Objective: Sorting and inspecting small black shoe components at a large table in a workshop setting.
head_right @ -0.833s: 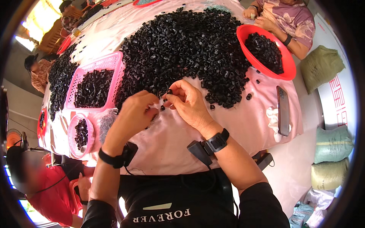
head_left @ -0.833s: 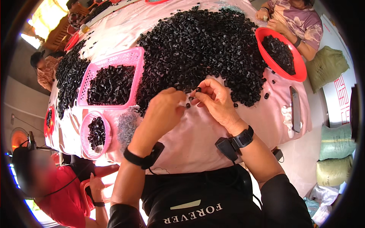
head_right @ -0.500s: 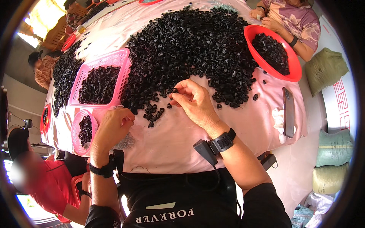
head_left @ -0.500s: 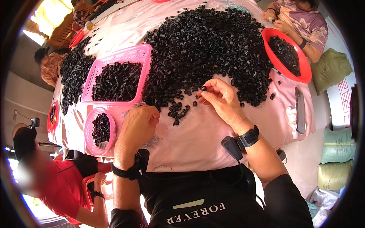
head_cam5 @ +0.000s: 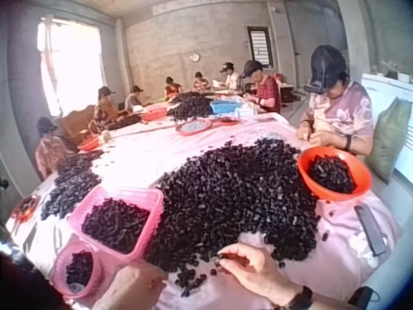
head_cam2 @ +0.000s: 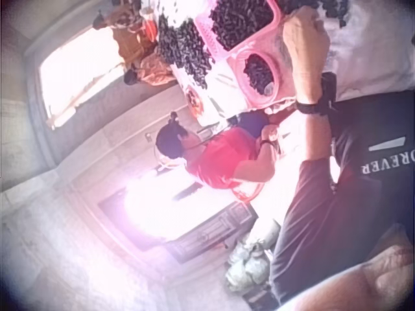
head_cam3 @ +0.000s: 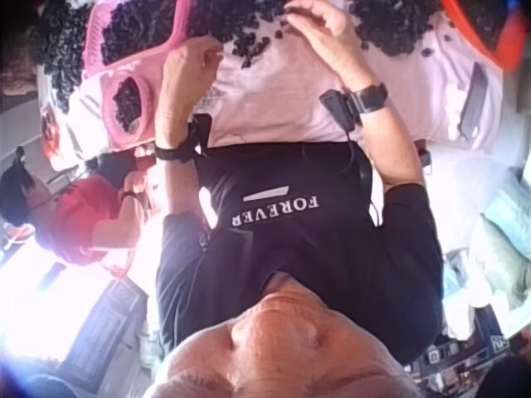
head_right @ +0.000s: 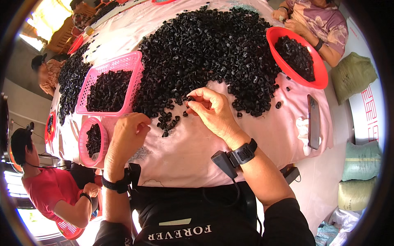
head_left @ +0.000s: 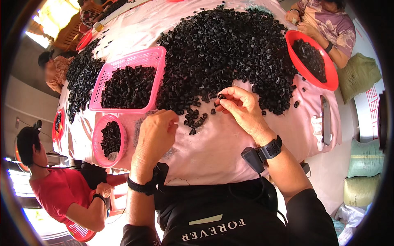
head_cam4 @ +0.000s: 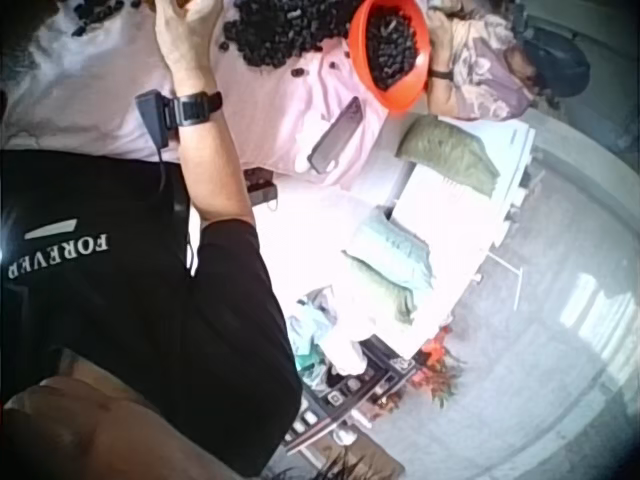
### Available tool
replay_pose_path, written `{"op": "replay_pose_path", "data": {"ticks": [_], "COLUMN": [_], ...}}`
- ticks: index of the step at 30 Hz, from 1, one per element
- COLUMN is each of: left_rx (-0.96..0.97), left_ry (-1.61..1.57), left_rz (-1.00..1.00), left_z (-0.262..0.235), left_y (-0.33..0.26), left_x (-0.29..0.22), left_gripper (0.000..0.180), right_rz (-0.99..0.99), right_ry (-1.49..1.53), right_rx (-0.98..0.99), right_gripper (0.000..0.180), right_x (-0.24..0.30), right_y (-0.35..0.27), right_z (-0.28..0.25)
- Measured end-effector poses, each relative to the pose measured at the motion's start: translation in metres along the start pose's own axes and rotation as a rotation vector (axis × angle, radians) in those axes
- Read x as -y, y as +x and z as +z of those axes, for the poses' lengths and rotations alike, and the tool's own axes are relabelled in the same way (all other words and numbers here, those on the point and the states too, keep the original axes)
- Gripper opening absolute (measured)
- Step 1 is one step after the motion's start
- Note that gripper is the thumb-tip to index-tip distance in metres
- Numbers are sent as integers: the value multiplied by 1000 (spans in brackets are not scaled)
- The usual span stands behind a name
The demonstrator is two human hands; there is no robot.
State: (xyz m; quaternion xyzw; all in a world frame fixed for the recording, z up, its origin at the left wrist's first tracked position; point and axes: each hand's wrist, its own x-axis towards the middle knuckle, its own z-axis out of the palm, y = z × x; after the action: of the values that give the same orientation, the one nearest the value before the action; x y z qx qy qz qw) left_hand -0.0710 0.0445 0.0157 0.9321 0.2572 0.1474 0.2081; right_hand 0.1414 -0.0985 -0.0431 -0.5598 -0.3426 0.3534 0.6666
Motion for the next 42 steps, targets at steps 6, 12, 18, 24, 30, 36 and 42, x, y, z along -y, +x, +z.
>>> {"op": "replay_pose_path", "data": {"ticks": [6,12,18,24,30,36,42], "left_rx": [93,58,55,-96,-140,-170,-227], "left_ry": [-18,125,168,-185,-282,-254,-283], "left_rz": [77,92,189,185,252,254,229], "left_z": [25,38,37,27,36,42,47], "left_y": [-3,-8,-5,20,38,42,40], "left_x": [-24,-34,-36,-46,-53,-55,-56], "left_gripper": [11,9,12,11,11,12,11], "right_rz": [-33,-38,5,50,67,77,75], "right_ry": [-92,-125,-88,-4,50,35,89], "right_rx": [11,35,61,89,115,113,102], "right_gripper": [16,17,15,16,18,19,19], "right_x": [2,3,4,1,-3,1,0], "right_y": [-2,-2,-2,-4,-4,-4,-4], "right_z": [0,0,2,2,3,3,2]}}
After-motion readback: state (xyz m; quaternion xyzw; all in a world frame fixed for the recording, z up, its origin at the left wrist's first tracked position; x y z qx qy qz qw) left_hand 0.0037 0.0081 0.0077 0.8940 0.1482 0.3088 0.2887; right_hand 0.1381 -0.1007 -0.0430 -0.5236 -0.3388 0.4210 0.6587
